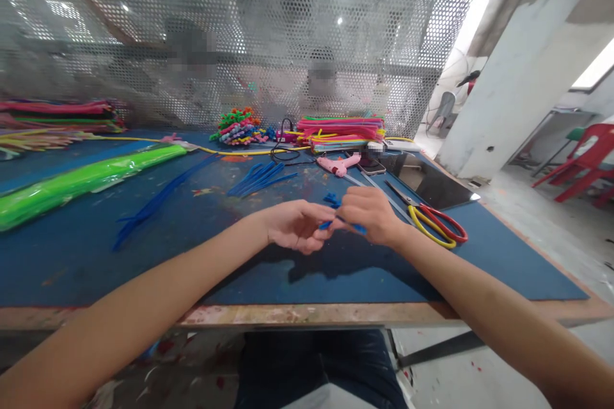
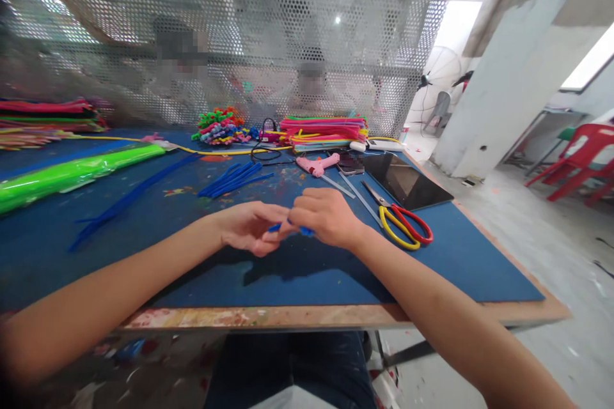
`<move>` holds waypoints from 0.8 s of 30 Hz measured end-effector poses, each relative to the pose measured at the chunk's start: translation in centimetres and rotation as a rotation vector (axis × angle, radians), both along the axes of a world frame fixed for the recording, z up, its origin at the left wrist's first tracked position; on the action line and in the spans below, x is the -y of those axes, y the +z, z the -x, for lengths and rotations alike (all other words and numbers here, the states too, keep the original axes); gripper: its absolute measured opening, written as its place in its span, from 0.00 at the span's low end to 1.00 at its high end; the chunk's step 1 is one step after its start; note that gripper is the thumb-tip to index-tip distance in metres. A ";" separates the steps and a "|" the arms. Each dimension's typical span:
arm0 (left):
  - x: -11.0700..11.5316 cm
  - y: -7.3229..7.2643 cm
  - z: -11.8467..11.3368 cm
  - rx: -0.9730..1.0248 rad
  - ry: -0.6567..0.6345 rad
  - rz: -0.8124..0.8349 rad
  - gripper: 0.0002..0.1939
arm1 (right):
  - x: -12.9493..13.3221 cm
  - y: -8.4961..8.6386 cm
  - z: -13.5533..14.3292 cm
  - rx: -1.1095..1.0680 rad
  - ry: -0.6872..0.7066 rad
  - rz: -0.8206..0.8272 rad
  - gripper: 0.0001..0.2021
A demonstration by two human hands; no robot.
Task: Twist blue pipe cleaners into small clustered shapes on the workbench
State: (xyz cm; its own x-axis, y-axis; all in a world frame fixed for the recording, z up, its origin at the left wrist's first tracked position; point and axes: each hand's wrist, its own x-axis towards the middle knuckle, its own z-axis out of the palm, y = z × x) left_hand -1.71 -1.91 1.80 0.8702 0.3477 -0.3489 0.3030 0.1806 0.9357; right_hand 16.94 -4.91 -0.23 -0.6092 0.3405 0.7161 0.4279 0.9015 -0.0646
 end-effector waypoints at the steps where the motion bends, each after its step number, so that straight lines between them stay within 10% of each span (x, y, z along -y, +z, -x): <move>1: 0.0 0.1 0.0 -0.012 -0.039 0.065 0.12 | 0.0 0.1 -0.1 0.038 0.019 -0.022 0.17; 4: -0.1 0.0 -0.1 0.061 0.140 -0.284 0.11 | -0.3 0.1 0.3 -0.215 -0.143 0.262 0.20; 7: -0.4 -0.5 -0.2 -0.014 0.326 -1.179 0.11 | -0.8 -0.4 1.1 -0.596 -0.243 0.973 0.23; 10: -0.9 -1.1 -0.1 -0.280 0.185 -1.886 0.10 | -1.0 -0.7 1.5 -0.789 -0.090 1.594 0.20; 15: -1.4 -1.1 0.1 -0.329 0.059 -2.307 0.11 | -1.0 0.0 1.4 -1.135 0.120 2.050 0.15; 20: -1.3 -0.8 0.2 -0.240 0.074 -2.391 0.11 | -1.2 0.1 1.0 -1.077 0.103 2.030 0.13; 24: -1.5 -0.7 0.4 -0.255 0.113 -2.066 0.12 | -1.4 -0.2 0.4 -0.616 -0.055 1.335 0.08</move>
